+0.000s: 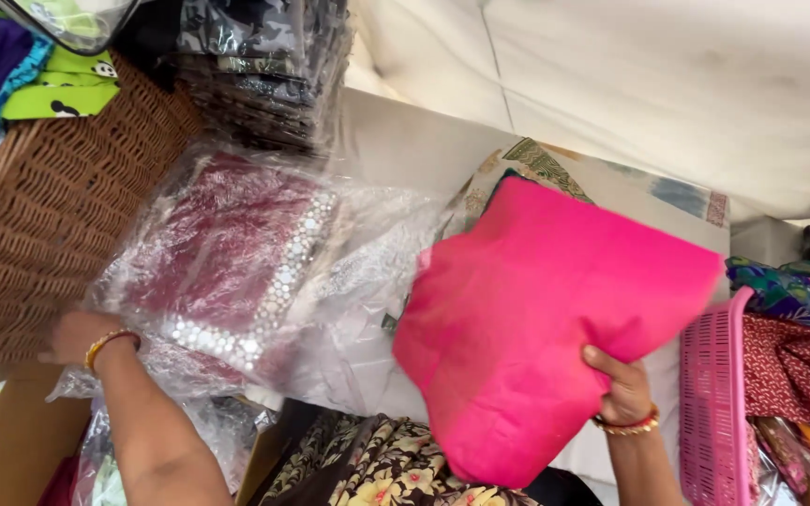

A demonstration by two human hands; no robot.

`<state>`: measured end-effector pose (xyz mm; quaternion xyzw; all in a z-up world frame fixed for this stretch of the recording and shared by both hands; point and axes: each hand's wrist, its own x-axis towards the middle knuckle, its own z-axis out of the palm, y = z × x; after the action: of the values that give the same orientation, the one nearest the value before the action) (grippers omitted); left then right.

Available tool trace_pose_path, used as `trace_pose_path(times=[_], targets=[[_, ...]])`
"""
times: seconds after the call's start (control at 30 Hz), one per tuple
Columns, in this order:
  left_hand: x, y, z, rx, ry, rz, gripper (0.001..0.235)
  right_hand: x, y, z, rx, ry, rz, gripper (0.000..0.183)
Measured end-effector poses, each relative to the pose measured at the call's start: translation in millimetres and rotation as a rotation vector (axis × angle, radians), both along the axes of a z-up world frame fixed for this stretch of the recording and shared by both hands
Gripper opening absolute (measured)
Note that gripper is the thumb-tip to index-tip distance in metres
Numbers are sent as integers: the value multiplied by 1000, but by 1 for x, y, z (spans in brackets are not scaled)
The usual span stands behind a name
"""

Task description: The person folds a green patterned cloth on a white surface, using a newspaper as a guide to ensure neatness. They then place the folded cloth into a clear plastic bag and arrange it on a stack of other fabrics.

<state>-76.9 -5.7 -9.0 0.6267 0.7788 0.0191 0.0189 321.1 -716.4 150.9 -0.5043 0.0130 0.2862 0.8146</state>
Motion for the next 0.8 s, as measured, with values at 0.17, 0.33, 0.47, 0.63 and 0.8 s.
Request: trace_pose_path(times=[0.17, 0.33, 0.47, 0.63, 0.8], targets=[[110, -118, 51, 114, -496, -379, 63, 11, -1, 67, 19, -209, -54, 69], [202, -279, 0, -604, -1754, -675, 19, 33, 4, 110, 28, -194, -15, 68], [253, -371, -5, -1303, -1502, -1019, 33, 54, 15, 139, 131, -132, 6, 59], [312, -418, -23, -1506, -1435, -942, 48, 61, 46, 166, 367, -143, 33, 53], [307, -408, 133, -1499, -2363, -615, 65, 48, 95, 187, 377, -288, 188, 56]])
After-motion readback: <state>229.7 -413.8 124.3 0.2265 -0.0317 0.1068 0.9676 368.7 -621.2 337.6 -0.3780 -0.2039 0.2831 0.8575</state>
